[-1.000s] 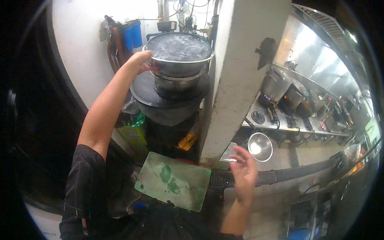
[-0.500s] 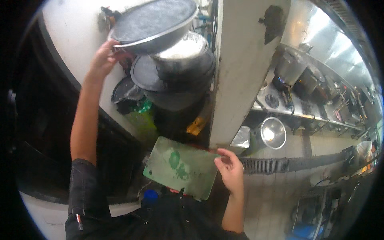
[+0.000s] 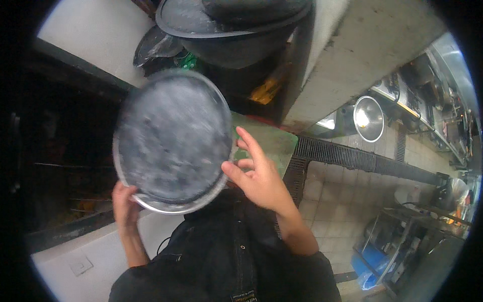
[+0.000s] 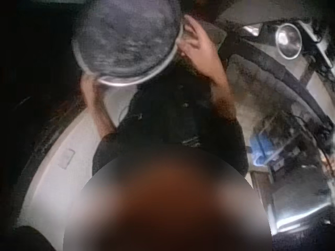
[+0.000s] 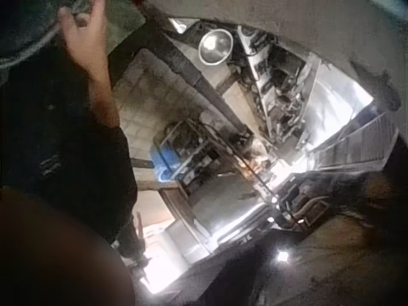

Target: The person sets up a breading station by placing bowls of flour and breadcrumbs on a cutting board. They add more breadcrumbs from a bag into a bowl, mix the contents by hand, and then carry a bowl of flour to a sink to add water and mix it into a batter.

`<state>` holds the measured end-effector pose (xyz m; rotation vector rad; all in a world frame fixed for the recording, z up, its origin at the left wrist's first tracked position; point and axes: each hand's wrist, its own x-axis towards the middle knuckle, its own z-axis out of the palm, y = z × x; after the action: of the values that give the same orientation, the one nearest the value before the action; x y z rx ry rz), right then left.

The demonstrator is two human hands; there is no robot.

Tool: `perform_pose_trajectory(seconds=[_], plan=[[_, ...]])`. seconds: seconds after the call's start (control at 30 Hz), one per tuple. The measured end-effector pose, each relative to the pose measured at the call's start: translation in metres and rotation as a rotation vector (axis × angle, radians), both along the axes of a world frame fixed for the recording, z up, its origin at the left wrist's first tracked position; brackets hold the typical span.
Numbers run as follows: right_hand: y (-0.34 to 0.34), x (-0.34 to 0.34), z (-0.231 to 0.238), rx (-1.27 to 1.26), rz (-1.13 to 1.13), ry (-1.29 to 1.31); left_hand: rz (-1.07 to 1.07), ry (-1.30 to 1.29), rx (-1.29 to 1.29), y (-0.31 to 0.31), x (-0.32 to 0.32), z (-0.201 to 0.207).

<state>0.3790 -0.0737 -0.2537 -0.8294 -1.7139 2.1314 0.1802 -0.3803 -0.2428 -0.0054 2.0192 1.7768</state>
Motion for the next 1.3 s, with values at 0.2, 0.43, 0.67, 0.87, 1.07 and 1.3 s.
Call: perform_pose_trajectory(seconds=[0.2,0.43,0.67,0.87,1.07,1.3], plan=[[-0.01,-0.057,-0.234,0.411,0.09,-0.563,-0.097,-0.338,-0.115,-0.021,-0.032,-0.238],[-0.038,-0.083,-0.338,0.271,-0.201,-0.92,-0.183,-0.464,-0.111,0.005,-0.086,-0.405],[-0.026,-0.015,-0.282,-0.109,-0.533,-0.735,-0.312,-0.566,-0.152,0.033,-0.125,-0.474],[-0.057,0.071,-0.226,-0.325,-0.842,-0.614,-0.257,-0.705,-0.143,0.025,-0.132,-0.499],[-0.092,0.124,-0.246,-0.485,-1.037,-0.667,-0.392,-0.755,-0.2,0.036,-0.143,-0.491],[-0.122,0.18,-0.278,-0.654,-1.128,-0.549,-0.234,-0.831,-0.041,0.011,-0.123,-0.459]])
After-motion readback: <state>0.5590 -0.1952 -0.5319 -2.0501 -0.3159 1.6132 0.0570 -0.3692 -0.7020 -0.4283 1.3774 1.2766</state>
